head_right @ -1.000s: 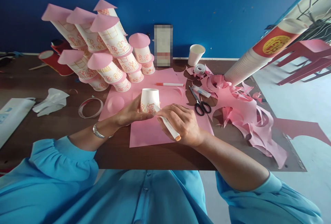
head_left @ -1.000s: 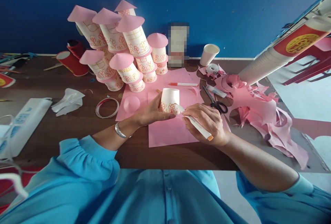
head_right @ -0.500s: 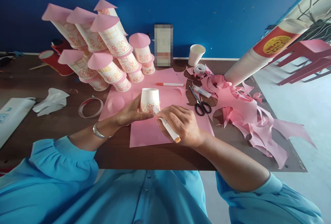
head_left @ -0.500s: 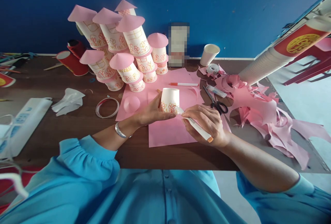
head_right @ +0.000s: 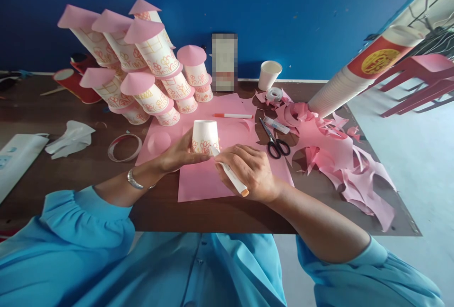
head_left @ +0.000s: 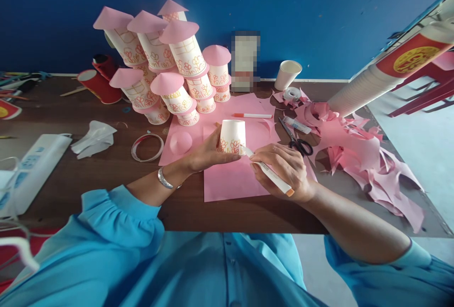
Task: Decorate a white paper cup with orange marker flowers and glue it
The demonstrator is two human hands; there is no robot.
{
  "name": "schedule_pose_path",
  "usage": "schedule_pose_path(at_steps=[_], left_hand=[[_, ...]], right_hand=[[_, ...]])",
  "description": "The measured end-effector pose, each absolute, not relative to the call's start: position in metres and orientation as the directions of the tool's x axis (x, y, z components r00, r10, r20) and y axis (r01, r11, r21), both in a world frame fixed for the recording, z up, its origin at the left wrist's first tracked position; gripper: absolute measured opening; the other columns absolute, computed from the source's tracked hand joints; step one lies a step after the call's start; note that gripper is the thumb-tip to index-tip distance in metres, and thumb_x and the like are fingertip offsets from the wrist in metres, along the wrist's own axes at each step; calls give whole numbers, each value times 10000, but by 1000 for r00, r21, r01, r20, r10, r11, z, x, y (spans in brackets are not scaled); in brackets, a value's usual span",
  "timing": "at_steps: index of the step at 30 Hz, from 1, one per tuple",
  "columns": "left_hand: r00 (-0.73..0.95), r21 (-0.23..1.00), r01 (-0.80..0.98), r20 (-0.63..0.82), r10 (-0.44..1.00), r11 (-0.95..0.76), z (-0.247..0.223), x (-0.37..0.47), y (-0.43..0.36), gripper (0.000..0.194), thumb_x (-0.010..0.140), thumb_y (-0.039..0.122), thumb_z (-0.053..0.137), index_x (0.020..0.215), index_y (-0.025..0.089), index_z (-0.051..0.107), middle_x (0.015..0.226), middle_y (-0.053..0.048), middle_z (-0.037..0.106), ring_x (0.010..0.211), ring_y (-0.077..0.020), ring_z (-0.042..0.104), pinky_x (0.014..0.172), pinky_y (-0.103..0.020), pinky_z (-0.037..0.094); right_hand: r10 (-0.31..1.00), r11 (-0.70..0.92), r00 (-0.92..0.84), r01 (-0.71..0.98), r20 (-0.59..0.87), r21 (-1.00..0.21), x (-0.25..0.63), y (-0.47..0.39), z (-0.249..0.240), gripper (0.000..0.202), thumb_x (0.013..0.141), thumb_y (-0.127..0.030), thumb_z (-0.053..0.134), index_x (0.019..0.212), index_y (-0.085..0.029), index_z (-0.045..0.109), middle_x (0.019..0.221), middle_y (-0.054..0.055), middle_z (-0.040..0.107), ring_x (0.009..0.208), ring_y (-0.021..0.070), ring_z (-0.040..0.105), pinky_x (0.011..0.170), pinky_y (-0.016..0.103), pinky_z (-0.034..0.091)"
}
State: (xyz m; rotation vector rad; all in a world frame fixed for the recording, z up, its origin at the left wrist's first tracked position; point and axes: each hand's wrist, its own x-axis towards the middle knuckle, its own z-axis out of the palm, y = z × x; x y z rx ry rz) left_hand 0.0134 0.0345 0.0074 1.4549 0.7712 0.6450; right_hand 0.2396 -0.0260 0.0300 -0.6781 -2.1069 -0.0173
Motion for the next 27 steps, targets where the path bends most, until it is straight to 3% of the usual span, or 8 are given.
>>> schedule_pose_path(at_steps=[12,27], left_hand=[[621,998,29,-58,781,51,8,15,34,625,756,457,866,1208,194,523,1051,-66,638,974,-242,607,821,-387,504],[596,997,71,-68,800,32,4,12,35,650,751,454,876,1233,189,530,1085,-83,635,1016,-266,615,859,-427,520]], right_hand=[[468,843,-439,481,768,-239,238,-25,29,197,919,-104,629,1086,-205,613,836,29,735,737,176,735,681,305,614],[475,834,-442,502,761,-228,236,-27,31,158,918,-101,631,1035,-202,600,817,29,728,701,165,712,648,292,585]])
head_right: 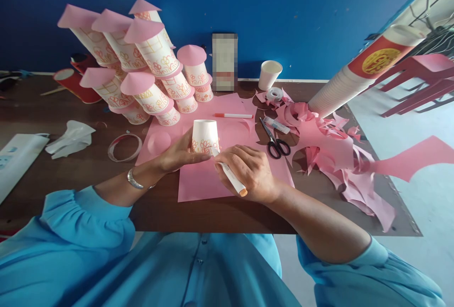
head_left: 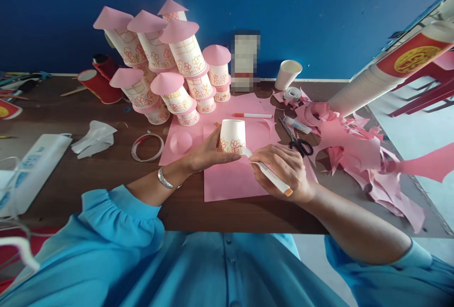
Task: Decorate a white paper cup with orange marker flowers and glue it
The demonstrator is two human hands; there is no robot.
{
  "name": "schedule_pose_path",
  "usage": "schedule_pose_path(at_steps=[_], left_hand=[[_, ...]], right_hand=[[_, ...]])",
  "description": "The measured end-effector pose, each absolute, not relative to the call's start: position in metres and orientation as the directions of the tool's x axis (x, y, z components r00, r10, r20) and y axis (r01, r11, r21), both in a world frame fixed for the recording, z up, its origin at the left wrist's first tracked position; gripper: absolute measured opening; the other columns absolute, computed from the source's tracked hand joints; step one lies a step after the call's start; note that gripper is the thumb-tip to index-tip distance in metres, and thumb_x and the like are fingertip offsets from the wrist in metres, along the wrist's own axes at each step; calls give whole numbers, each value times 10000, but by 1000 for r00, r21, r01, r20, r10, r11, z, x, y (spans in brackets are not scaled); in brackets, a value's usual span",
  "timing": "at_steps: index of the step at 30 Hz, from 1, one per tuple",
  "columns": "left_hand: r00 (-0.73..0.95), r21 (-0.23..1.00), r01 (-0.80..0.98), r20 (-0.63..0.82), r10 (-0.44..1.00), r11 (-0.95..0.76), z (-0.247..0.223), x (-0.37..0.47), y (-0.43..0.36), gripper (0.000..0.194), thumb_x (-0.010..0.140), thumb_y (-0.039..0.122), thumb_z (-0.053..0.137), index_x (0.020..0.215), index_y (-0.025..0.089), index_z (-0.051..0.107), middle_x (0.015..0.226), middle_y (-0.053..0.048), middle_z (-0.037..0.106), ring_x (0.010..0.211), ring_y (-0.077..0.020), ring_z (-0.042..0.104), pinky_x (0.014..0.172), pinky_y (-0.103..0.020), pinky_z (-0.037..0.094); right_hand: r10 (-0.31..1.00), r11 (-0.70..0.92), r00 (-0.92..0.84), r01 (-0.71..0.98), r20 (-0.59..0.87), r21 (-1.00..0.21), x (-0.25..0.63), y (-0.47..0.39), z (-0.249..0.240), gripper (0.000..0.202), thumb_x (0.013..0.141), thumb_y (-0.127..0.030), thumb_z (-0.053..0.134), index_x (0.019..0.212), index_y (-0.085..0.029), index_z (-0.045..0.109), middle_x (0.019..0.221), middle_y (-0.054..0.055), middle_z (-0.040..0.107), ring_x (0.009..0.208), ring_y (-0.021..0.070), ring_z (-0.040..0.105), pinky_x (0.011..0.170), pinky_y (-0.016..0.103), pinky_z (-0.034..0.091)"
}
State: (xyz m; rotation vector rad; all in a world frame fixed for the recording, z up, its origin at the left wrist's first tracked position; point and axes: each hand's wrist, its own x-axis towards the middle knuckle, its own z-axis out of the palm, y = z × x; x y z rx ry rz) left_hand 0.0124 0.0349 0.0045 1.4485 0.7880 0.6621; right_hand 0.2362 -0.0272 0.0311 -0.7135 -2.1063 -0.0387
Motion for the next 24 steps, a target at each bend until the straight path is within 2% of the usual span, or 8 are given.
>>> schedule_pose_path(at_steps=[8,15,19,24], left_hand=[[610,999,28,-44,792,34,-1,12,35,641,765,413,871,1263,198,529,1121,-93,649,1053,-297,639,900,-488,535],[600,1000,29,-25,800,9,-3,12,35,660,761,419,876,1263,214,500,1113,-84,641,1039,-289,636,870,-469,541],[593,1000,21,-16,805,5,-2,12,36,660,763,411,877,1278,210,515,1113,-82,648,1047,-279,624,892,-452,527],[589,997,-80,28,808,24,-2,13,37,758,759,392,879,1406,246,512,1149,-76,666,1085,-286,624,923,-436,516]], right_hand=[[471,838,-451,496,758,-226,235,-28,31,145,921,-98,628,1031,-191,605,797,25,728,704,162,723,677,290,609],[430,872,-435,429,791,-238,237,-29,34,200,918,-91,623,1090,-190,600,799,31,718,715,174,729,654,300,623],[414,867,-397,446,819,-222,241,-28,35,212,936,-124,619,1134,-199,607,830,39,709,721,171,722,643,300,622],[493,804,-325,526,807,-279,245,-24,31,254,958,-145,628,1203,-211,606,952,77,730,845,198,739,694,321,627]])
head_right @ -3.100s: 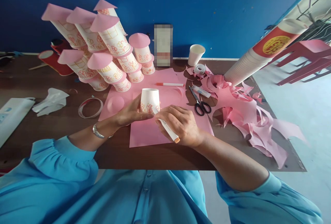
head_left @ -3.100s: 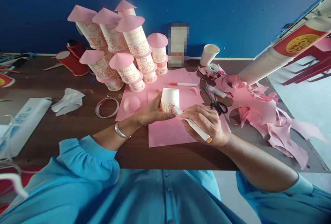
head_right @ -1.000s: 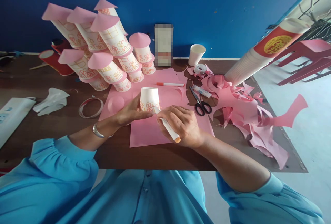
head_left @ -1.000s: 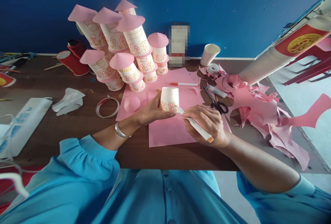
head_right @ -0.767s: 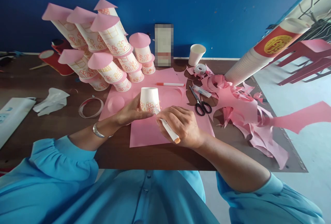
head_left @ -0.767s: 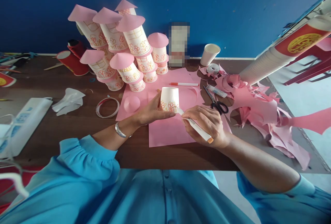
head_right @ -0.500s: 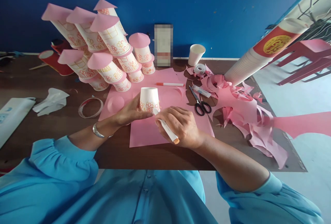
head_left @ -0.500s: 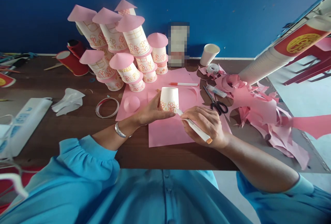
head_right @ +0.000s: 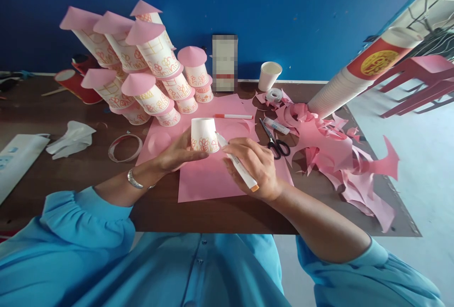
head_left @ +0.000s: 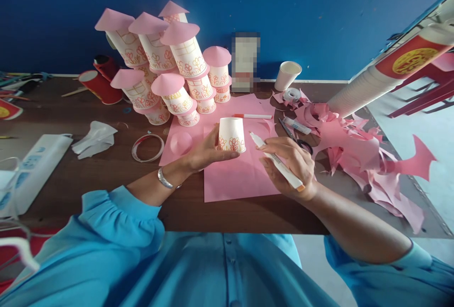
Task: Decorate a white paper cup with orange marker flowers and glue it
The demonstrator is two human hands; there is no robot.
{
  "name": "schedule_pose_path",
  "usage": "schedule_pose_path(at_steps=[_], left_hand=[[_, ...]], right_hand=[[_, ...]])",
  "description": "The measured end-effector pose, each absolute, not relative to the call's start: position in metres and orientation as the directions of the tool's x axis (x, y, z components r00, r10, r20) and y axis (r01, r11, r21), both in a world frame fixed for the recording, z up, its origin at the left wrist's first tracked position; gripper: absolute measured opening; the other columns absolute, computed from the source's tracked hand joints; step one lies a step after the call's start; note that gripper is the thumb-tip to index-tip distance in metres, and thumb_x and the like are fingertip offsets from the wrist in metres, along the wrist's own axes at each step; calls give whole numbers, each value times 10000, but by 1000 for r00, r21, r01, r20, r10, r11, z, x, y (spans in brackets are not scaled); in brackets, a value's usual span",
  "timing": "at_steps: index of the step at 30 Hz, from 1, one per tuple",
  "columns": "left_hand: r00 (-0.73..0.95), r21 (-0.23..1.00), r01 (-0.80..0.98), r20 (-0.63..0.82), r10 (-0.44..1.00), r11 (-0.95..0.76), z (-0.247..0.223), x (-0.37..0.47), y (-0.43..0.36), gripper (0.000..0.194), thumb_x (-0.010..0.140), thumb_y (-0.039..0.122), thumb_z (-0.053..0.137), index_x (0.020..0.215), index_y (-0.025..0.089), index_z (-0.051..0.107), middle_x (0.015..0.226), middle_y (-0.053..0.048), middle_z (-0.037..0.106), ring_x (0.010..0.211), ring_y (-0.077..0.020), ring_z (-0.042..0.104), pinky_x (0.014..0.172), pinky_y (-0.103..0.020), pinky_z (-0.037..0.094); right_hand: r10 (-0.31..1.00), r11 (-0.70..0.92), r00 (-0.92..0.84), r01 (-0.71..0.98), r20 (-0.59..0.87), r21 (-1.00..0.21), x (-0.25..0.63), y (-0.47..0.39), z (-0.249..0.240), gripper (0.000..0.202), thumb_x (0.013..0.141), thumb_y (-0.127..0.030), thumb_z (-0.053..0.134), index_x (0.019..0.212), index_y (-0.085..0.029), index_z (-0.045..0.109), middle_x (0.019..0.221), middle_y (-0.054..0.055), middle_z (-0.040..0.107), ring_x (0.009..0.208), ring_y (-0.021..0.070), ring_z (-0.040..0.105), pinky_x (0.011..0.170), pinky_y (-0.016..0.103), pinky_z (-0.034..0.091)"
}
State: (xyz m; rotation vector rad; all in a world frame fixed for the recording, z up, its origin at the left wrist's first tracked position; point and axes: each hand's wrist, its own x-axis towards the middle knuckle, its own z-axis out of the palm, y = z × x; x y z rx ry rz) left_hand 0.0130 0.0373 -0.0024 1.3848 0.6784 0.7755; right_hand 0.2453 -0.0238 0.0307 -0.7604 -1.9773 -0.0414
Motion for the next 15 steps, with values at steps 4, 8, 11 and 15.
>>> schedule_pose_path(at_steps=[4,8,11,15], left_hand=[[575,984,-168,41,817,68,-2,15,38,802,761,367,880,1459,259,501,1203,-87,677,1130,-295,633,962,-452,523],[592,964,-257,97,800,74,4,20,37,681,759,339,881,1366,231,591,1298,-115,683,1231,-324,628,1069,-495,493],[612,948,-309,137,779,76,6,22,37,563,805,316,843,1319,226,629,1265,-118,706,1185,-308,663,1065,-489,506],[612,940,-337,170,772,60,2,20,36,503,845,302,800,1313,239,627,1242,-100,704,1183,-286,661,1052,-454,517]], right_hand=[[579,756,-273,531,768,-382,245,-21,25,268,975,-167,618,1235,-226,589,1024,96,743,981,229,738,789,363,636],[606,749,-275,513,746,-419,244,-20,20,313,993,-181,593,1298,-235,553,1101,110,734,1045,232,726,787,357,633],[607,754,-296,506,737,-418,244,-21,17,314,1002,-184,575,1311,-233,544,1122,116,722,1052,230,722,763,340,628],[590,772,-312,491,745,-405,242,-21,17,304,1010,-203,578,1312,-221,545,1117,117,716,1055,232,724,802,345,632]])
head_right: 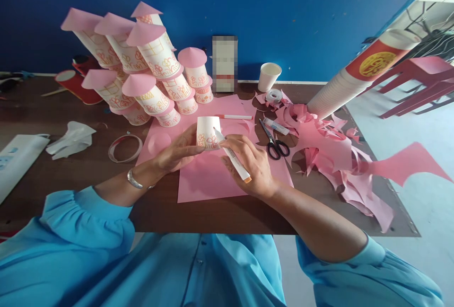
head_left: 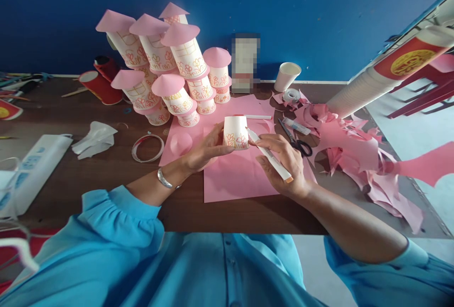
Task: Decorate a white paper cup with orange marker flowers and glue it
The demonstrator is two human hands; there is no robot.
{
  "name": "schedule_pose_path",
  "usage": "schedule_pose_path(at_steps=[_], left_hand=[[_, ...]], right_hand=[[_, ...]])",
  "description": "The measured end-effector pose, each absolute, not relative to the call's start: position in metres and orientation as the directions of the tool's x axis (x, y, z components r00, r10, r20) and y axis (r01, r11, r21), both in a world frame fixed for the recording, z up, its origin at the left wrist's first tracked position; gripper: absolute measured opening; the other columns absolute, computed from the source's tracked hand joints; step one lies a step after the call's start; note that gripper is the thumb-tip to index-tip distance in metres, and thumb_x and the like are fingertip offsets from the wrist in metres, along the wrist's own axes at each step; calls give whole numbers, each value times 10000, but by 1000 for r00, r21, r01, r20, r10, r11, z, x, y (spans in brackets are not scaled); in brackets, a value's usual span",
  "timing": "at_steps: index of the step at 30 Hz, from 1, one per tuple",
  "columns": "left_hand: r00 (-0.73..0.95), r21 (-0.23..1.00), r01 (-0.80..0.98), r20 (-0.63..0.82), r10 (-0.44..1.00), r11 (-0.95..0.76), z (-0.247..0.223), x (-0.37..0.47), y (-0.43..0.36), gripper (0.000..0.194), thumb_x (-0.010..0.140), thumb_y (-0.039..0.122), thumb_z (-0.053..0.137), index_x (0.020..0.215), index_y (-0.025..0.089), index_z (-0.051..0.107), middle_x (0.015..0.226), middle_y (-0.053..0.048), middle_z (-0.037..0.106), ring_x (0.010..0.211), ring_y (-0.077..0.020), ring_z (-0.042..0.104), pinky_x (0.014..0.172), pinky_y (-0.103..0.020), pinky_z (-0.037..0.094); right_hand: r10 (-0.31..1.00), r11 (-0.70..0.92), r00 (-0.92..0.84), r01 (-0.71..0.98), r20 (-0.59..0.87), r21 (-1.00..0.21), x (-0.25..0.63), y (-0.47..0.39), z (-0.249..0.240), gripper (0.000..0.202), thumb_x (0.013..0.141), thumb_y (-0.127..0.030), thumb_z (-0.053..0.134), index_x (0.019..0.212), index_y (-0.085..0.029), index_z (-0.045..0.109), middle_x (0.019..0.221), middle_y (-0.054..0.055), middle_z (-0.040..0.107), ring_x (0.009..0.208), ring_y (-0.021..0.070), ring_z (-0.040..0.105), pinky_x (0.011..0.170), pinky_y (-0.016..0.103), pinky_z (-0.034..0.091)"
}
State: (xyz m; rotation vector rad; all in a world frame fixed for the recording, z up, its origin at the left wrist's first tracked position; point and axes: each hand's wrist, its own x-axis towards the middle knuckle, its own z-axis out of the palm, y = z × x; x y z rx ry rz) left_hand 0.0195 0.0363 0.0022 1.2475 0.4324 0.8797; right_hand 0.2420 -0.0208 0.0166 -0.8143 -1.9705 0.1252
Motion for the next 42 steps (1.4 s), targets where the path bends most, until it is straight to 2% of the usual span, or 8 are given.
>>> schedule_pose_path(at_steps=[3,9,12,15,20,26,35,42], left_hand=[[636,959,-279,156,756,37,-2,17,36,533,832,338,813,1315,239,611,1234,-98,694,1187,-295,649,1039,-461,518],[575,995,-96,52,817,4,-6,16,36,801,732,368,904,1416,271,498,1181,-70,636,1128,-271,615,932,-416,543],[578,997,-81,46,815,2,-8,15,38,821,745,377,894,1447,279,480,1119,-57,627,1056,-249,613,883,-388,542],[575,995,-100,51,816,8,-8,14,38,874,747,379,888,1498,301,447,1148,-60,633,1077,-263,607,911,-408,530],[553,991,-130,35,832,45,-3,15,37,781,752,373,880,1424,260,499,1204,-84,652,1148,-303,601,971,-451,499],[574,985,-162,39,818,66,0,16,36,639,762,356,871,1302,218,557,1123,-72,670,1083,-277,613,953,-429,489],[615,992,-122,48,787,35,1,15,38,806,789,366,851,1490,289,461,1055,-43,616,971,-224,569,829,-355,492],[623,996,-94,55,780,5,0,14,38,797,802,385,838,1490,296,445,1066,-49,611,973,-231,567,815,-360,507]], right_hand=[[577,784,-339,486,743,-387,240,-22,18,304,1017,-212,573,1319,-224,540,1098,104,718,1033,222,736,775,321,634],[560,794,-376,499,738,-348,238,-26,17,277,1035,-241,553,1311,-215,545,1101,109,714,1020,208,745,729,293,634],[552,799,-379,494,743,-342,239,-26,17,277,1034,-249,557,1309,-219,554,1105,107,716,1015,206,746,733,295,634],[536,807,-367,486,760,-335,242,-26,20,267,1024,-266,575,1286,-211,572,1096,113,723,972,209,754,735,307,635],[508,827,-391,469,767,-309,246,-25,27,214,1006,-280,604,1206,-203,592,983,95,729,873,203,758,732,318,643],[484,832,-370,474,793,-287,242,-25,27,185,949,-167,624,1131,-174,591,904,93,744,796,194,757,708,301,643],[474,843,-396,463,787,-275,241,-25,27,182,943,-139,623,1116,-193,607,861,56,742,764,181,750,679,304,637],[474,841,-400,468,784,-270,239,-24,26,191,936,-124,627,1113,-190,609,849,56,740,761,184,745,680,306,630]])
